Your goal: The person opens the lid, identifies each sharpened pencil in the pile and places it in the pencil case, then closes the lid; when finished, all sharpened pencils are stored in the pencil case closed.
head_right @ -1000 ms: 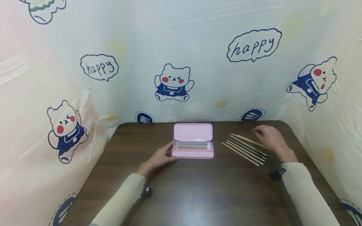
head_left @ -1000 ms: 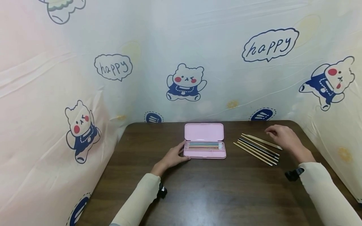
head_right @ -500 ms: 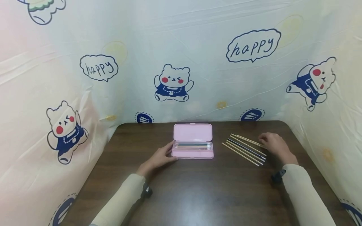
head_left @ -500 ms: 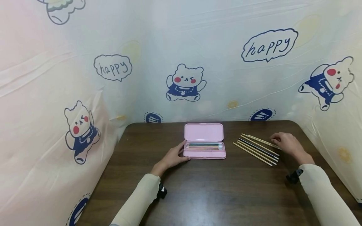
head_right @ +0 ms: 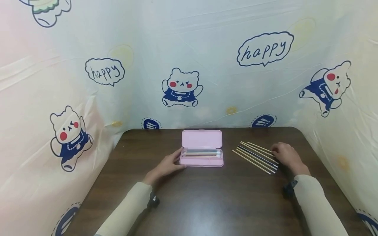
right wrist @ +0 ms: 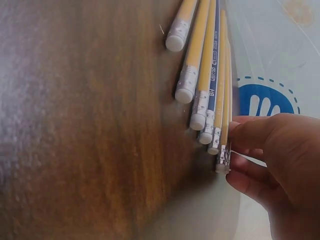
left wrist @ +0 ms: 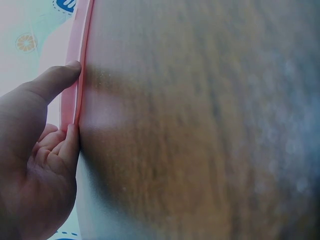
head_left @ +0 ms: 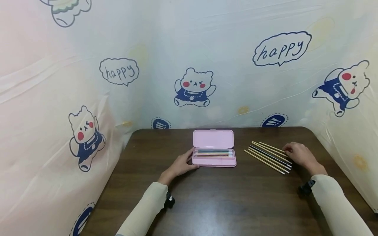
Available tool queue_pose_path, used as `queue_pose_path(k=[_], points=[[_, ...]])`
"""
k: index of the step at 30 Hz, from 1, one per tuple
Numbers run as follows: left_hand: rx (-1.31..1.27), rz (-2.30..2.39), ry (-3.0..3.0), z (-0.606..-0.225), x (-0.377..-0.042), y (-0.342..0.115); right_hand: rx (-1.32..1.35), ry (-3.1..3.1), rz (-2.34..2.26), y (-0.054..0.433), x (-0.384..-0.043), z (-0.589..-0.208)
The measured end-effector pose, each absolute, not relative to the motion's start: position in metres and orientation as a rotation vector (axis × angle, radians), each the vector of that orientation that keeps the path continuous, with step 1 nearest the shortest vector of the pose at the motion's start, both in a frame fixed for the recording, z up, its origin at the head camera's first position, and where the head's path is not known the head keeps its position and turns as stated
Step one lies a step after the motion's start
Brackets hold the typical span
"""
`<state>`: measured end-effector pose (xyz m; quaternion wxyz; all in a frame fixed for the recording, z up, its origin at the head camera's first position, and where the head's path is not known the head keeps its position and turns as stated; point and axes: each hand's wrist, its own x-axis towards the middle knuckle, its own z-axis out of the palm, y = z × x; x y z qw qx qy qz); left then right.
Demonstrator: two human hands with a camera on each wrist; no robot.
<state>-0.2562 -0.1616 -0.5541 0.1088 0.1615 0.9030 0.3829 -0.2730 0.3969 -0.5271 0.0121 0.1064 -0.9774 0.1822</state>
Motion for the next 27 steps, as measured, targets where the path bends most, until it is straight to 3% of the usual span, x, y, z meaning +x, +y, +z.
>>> queue_pose_path(k=[27], points=[[0.459, 1.125, 2.656, -0.5537, -0.2553, -0.1617, 0.303, -3.041, 0.587, 0.3992, -0.2708, -0.5284]])
